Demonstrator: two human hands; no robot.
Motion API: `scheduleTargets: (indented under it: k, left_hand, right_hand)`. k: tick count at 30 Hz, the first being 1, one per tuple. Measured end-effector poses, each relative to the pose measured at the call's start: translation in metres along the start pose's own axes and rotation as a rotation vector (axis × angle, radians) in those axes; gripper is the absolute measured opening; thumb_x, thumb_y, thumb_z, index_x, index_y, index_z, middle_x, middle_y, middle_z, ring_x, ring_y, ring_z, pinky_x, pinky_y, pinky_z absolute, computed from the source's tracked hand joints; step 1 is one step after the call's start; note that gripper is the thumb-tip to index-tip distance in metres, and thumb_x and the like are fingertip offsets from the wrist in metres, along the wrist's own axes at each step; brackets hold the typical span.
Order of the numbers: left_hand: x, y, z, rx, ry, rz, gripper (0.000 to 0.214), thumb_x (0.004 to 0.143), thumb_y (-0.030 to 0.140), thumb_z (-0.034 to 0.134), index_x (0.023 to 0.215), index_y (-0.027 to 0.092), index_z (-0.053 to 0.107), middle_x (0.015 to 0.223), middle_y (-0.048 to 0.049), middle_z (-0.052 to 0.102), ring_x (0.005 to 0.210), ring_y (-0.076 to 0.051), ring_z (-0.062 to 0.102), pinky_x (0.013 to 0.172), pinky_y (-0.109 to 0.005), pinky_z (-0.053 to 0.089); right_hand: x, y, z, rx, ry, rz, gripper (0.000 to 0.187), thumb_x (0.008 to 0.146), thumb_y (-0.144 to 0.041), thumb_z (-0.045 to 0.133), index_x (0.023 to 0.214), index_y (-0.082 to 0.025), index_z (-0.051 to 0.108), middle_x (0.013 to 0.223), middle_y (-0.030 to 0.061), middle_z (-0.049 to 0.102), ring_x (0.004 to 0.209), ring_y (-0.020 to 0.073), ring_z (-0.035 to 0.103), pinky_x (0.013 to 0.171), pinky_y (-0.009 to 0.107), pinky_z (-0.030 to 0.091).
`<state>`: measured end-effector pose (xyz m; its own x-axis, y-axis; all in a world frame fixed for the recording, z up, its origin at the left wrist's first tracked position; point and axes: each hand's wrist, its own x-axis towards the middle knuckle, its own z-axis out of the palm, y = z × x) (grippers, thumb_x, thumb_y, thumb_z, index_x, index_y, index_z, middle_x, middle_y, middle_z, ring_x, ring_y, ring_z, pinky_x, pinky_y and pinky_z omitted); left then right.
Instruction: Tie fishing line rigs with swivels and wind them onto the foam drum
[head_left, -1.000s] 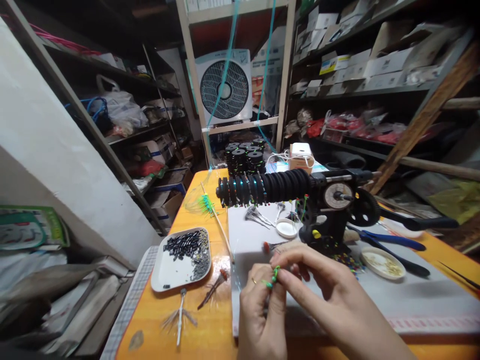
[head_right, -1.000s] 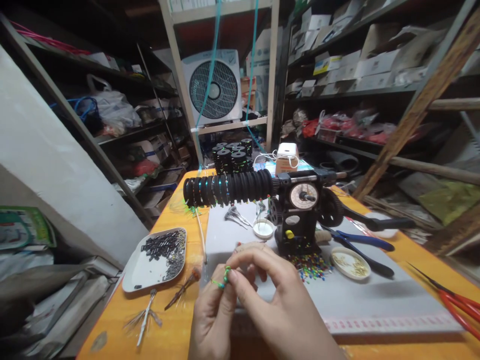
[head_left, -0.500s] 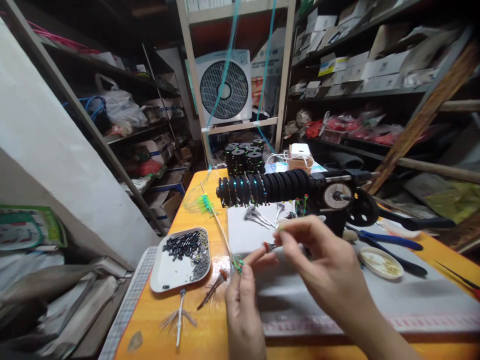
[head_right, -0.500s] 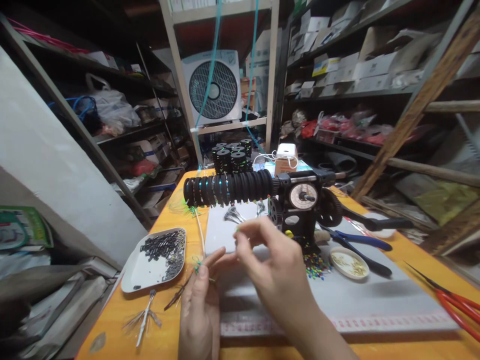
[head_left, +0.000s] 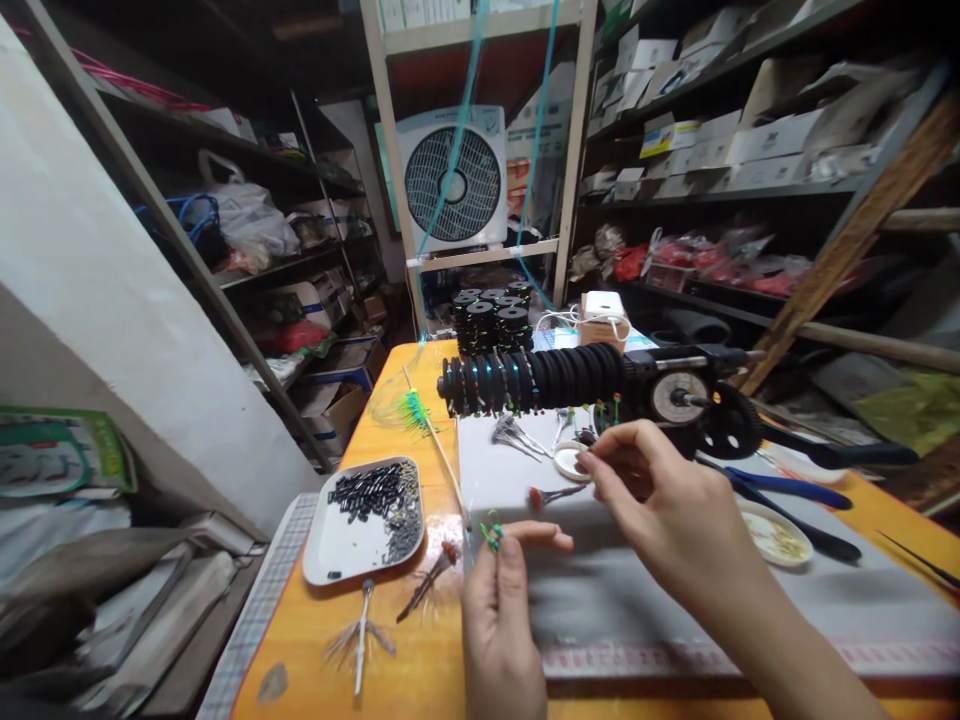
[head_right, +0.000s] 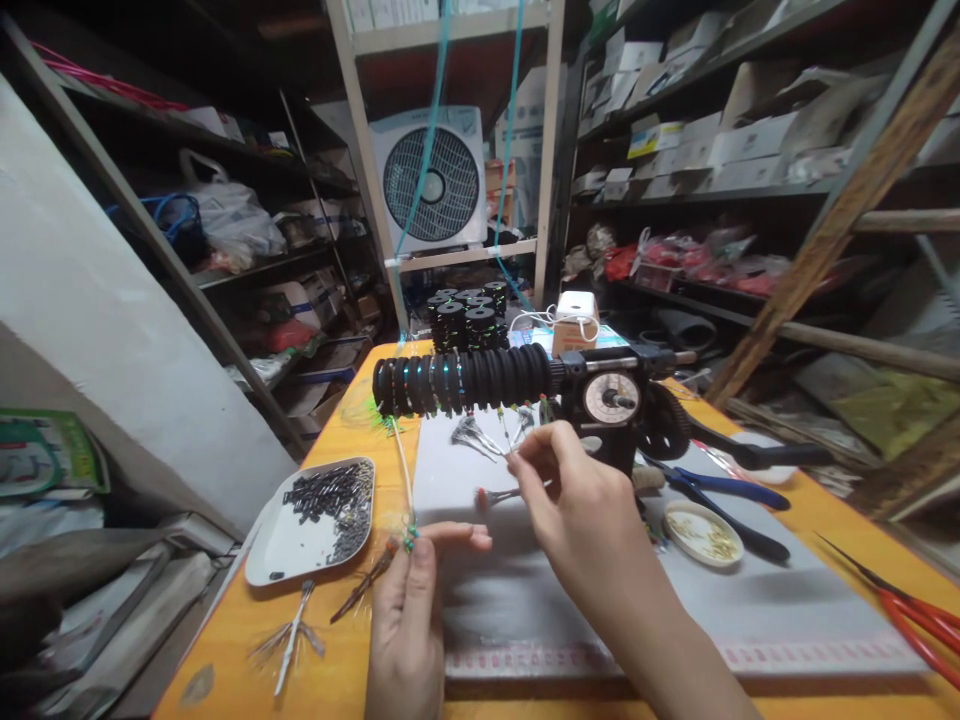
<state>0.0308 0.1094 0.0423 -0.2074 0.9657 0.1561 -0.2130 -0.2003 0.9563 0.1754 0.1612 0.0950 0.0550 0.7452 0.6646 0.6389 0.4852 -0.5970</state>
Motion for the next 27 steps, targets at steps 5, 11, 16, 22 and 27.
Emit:
scheduleTargets:
  k: [5, 11, 16, 22, 27]
  left_hand:
    - [-0.003, 0.002, 0.003, 0.035, -0.029, 0.030, 0.042, 0.096, 0.053, 0.050, 0.091, 0.020, 0.076, 0.098, -0.0056, 0.077, 0.100, -0.022, 0.067, 0.089, -0.028, 0.048]
    - [-0.006, -0.001, 0.006, 0.020, -0.082, -0.010, 0.044, 0.097, 0.053, 0.049, 0.101, 0.017, 0.074, 0.101, -0.0106, 0.075, 0.101, -0.025, 0.068, 0.090, -0.032, 0.052]
    - [-0.005, 0.000, 0.005, 0.086, 0.032, 0.073, 0.043, 0.096, 0.053, 0.049, 0.112, 0.022, 0.075, 0.115, -0.0095, 0.073, 0.116, -0.024, 0.063, 0.101, -0.032, 0.048]
    - [-0.002, 0.003, 0.002, 0.069, 0.065, 0.088, 0.044, 0.095, 0.054, 0.049, 0.110, 0.022, 0.076, 0.106, -0.0095, 0.075, 0.112, -0.027, 0.065, 0.101, -0.039, 0.048]
    - [-0.002, 0.004, 0.002, 0.058, 0.036, 0.092, 0.042, 0.098, 0.052, 0.046, 0.105, 0.023, 0.076, 0.098, -0.0072, 0.074, 0.110, -0.025, 0.064, 0.098, -0.034, 0.048]
  right_hand:
    - [-0.025, -0.018, -0.003, -0.048, -0.001, -0.134, 0.010, 0.092, -0.022, 0.062, 0.099, -0.026, 0.067, 0.094, 0.0018, 0.064, 0.077, 0.0125, 0.064, 0.070, 0.025, 0.050]
    - [-0.029, -0.034, 0.005, 0.259, -0.321, -0.028, 0.013, 0.095, -0.024, 0.058, 0.094, -0.030, 0.070, 0.104, -0.0006, 0.068, 0.099, 0.0117, 0.066, 0.080, 0.019, 0.052]
    - [-0.018, -0.028, 0.007, 0.357, -0.246, 0.134, 0.014, 0.098, -0.036, 0.054, 0.094, -0.026, 0.064, 0.095, 0.0002, 0.072, 0.091, 0.0136, 0.069, 0.079, 0.023, 0.055]
    - [0.009, -0.020, 0.011, 0.291, -0.052, 0.133, 0.018, 0.096, -0.041, 0.057, 0.101, -0.023, 0.060, 0.075, -0.0005, 0.069, 0.060, 0.0119, 0.065, 0.055, 0.022, 0.053]
    - [0.020, -0.014, 0.017, 0.189, 0.066, 0.107, 0.021, 0.092, -0.040, 0.063, 0.090, -0.023, 0.051, 0.071, 0.0001, 0.071, 0.054, 0.0137, 0.066, 0.051, 0.024, 0.052]
